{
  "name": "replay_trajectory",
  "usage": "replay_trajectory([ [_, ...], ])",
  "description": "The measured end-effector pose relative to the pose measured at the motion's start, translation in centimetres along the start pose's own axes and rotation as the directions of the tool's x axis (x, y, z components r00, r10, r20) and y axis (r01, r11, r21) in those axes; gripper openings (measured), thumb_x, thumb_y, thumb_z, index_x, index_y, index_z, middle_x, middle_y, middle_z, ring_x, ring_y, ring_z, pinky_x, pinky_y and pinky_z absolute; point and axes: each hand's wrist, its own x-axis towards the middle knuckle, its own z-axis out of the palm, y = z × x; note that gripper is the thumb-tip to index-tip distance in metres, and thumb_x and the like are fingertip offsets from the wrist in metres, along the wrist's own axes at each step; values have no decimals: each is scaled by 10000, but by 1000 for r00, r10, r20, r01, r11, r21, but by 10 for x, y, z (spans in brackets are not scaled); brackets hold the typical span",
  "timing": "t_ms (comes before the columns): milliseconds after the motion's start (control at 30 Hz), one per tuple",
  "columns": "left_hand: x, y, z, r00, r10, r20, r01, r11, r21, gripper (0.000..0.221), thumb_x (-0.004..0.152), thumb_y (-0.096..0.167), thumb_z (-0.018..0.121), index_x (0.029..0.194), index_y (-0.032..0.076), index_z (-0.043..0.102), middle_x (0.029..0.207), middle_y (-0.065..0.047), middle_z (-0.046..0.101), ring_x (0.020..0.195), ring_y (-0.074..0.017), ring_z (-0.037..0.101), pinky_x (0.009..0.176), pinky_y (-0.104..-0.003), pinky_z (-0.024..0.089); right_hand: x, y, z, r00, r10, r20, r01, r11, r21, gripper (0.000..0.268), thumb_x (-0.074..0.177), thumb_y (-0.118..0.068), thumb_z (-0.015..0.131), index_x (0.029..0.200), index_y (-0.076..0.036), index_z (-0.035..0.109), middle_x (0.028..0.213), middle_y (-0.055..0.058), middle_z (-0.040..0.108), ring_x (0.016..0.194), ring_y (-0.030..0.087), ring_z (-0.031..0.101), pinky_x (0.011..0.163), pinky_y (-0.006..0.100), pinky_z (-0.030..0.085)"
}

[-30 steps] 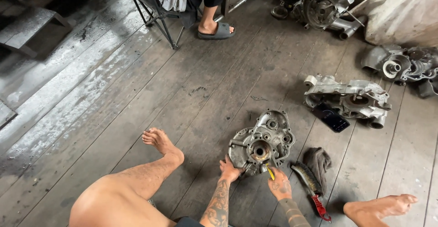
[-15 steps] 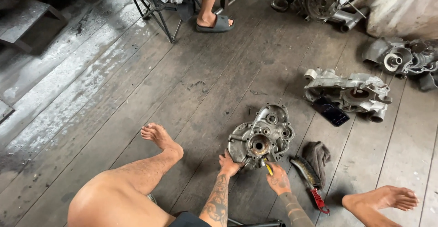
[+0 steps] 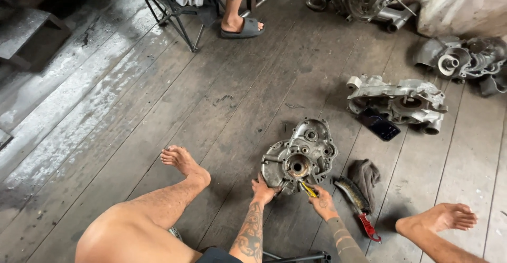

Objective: Scraping and cleaning residue from a motorcycle engine casing using a small hand tool and a wire brush.

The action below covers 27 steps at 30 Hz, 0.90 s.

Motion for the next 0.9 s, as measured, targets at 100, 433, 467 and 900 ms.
replay_trajectory([
  [100,-6,-5,-1,998,46,-30,-46,999,10,1224,764,432,892,1648,231,69,1664,-191,40,1545,-412,117,1254,-575,238,-23,-21,-6,999,0,33,1,1000,-30,581,778,-100,565,1329,-229,697,854,103,686,598,166,526,569,307,420],
  [433,13,-40,0,997,68,-33,-55,953,299,1186,853,591,819,1669,213,45,1690,-274,105,1561,-418,180,1207,-611,288,-25,51,1,941,-266,-210,218,949,-228,603,828,-172,749,1393,-266,560,1190,148,748,1122,396,702,1020,482,565],
  [467,10,-39,-1,997,65,-49,-45,941,335,1146,856,567,816,1665,218,83,1688,-253,148,1555,-399,216,1197,-608,301,-25,58,0,941,-271,-204,213,940,-266,596,827,-188,755,1378,-233,533,1187,169,742,1111,407,705,1007,502,565],
  [900,-47,-2,31,970,229,81,-227,736,638,937,915,601,686,1612,93,320,1647,-239,318,1485,-452,365,1158,-664,348,-74,67,-51,947,-246,-207,163,923,-349,443,866,-235,663,1295,-251,556,1126,130,750,1097,367,721,958,484,582],
])
